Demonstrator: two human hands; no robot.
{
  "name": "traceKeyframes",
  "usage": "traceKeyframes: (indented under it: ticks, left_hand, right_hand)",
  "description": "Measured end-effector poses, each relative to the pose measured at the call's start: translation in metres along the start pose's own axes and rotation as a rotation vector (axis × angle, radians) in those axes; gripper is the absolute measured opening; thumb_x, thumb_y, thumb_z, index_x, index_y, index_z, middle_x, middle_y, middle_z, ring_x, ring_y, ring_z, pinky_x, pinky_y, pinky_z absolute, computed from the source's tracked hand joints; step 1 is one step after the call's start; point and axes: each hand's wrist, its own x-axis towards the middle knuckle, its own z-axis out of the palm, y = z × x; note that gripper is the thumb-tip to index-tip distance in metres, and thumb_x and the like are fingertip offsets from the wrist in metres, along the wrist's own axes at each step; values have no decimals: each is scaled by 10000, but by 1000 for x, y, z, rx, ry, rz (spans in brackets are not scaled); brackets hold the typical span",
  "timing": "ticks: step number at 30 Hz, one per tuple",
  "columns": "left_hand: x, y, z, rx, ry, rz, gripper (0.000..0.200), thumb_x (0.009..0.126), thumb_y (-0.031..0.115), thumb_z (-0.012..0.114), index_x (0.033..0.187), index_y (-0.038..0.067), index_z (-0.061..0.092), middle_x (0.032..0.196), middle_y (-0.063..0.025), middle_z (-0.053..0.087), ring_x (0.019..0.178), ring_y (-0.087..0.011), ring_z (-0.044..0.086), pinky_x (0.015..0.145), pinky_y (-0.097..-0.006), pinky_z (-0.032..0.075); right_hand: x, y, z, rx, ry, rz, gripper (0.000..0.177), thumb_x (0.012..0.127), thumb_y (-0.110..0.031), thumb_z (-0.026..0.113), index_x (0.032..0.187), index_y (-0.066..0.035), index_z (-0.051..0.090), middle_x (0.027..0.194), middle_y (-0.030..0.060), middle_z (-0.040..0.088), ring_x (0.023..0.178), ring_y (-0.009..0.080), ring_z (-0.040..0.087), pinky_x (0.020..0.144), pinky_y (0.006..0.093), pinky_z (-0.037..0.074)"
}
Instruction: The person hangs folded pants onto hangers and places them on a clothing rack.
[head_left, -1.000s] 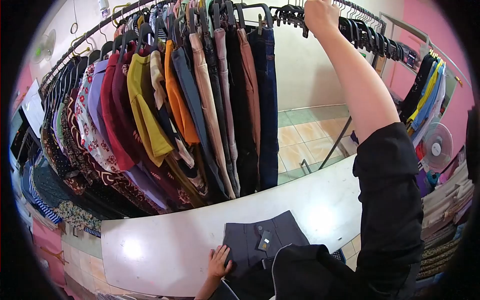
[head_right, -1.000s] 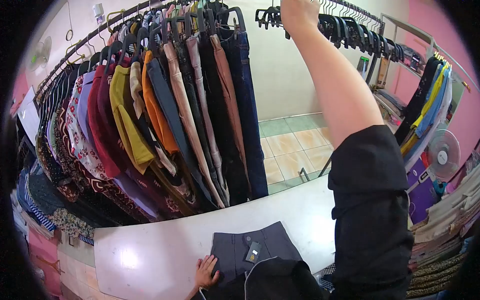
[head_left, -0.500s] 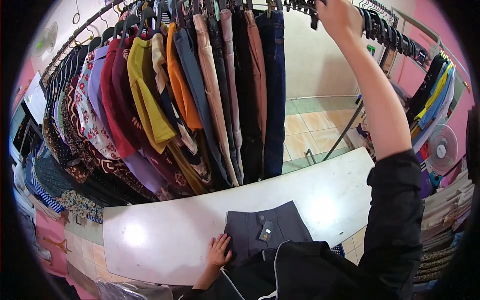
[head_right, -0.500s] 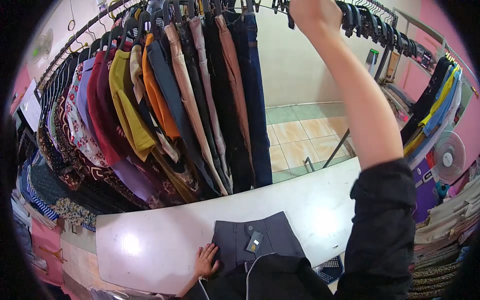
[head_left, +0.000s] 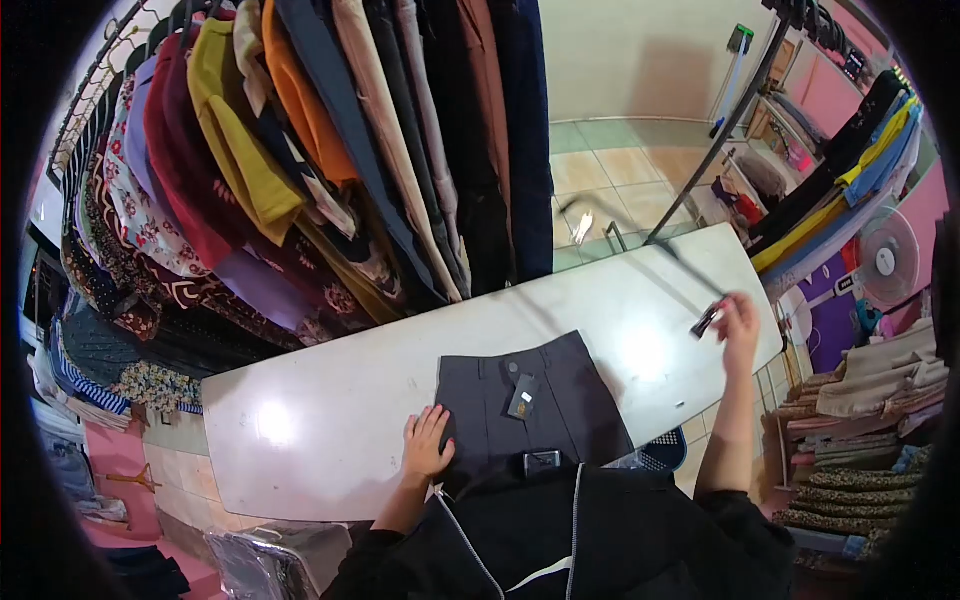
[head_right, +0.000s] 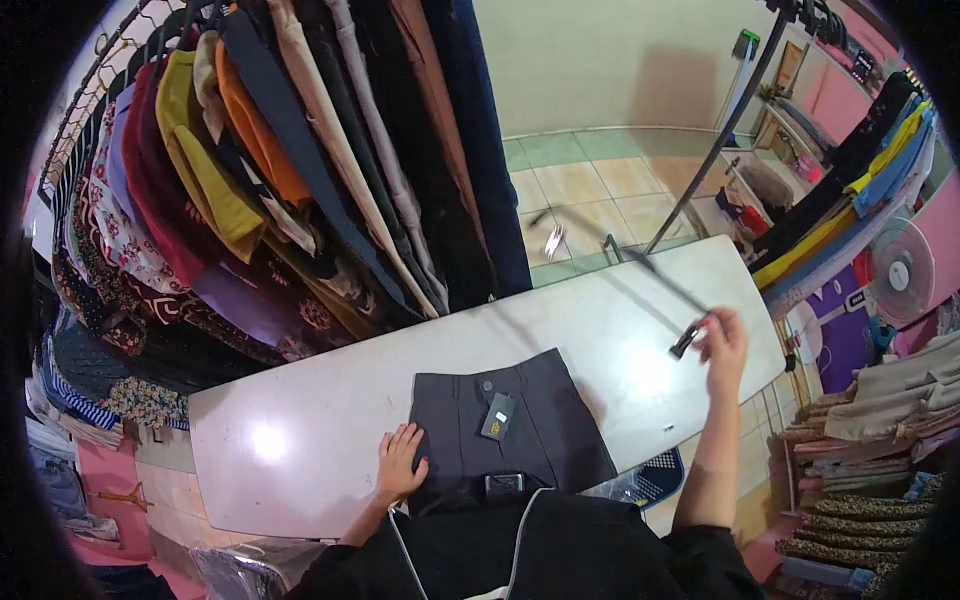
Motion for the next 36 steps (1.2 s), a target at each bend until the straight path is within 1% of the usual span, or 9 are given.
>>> traceKeyframes:
  ticks: [4,8,10,12,15,19,24,30,36]
  left_hand:
    - [7,6,0,22,31,-35,523,750,227,595,1250,96,515,1350,-80,460,1281,-254,388,1074,-489,221]
    - [27,12,4,-67,168,-162,339,734,181,620,1060,95,586,1138,-47,570,1135,-243,473,982,-426,310]
    - [40,13,4,-128,185,-252,296,733,146,632,1017,74,587,1050,-71,582,1054,-263,503,916,-398,363]
    - [52,6,13,-213,179,-342,304,740,134,638,1030,59,584,1050,-97,578,1038,-277,511,895,-389,384]
    - [69,-6,33,-295,368,-409,317,752,141,660,1039,34,577,1011,-120,574,970,-290,532,834,-382,422]
    - [95,-14,41,-364,309,-499,361,743,203,713,1031,29,581,957,-109,575,905,-260,540,789,-364,442]
    - [113,-45,55,-530,-74,-726,386,741,239,745,1012,17,585,830,-73,590,789,-197,553,723,-312,452]
    - [111,-39,54,-1166,128,-679,127,825,38,659,941,16,613,859,-23,623,771,-90,565,709,-221,448]
    - [116,-16,28,-1219,126,-636,179,834,-5,639,1013,3,632,874,-13,643,780,-80,578,717,-214,462]
  right_hand:
    - [-34,101,-17,-42,-217,321,119,898,-113,558,1004,-61,549,805,72,656,486,79,557,384,188,399]
    - [-44,160,2,-108,-421,390,136,878,-117,581,992,-47,556,776,83,661,540,120,571,495,243,480]
    - [-42,177,22,-714,-538,12,235,810,-140,652,1010,-50,567,879,99,654,730,216,616,652,343,507]
    - [-57,145,64,-1130,-375,-247,324,728,-151,707,1017,-71,584,1012,111,610,964,294,572,798,419,463]
    - [-70,147,128,-845,-493,-458,383,682,-140,729,1027,-65,581,1086,125,571,1042,331,526,852,435,424]
    - [-86,132,205,-795,-616,-537,655,666,-312,775,1206,-52,510,1171,136,549,1117,327,498,928,462,391]
    - [-72,130,250,-1013,-906,-251,591,649,-359,779,1133,-83,582,1097,113,580,1081,311,524,890,452,413]
    - [-51,136,264,-770,-1145,-165,457,677,-340,754,1010,-60,617,903,151,618,884,329,602,782,396,470]
    - [-52,79,285,-672,-1123,-381,331,720,-260,721,949,-59,589,916,116,628,886,318,608,751,411,467]
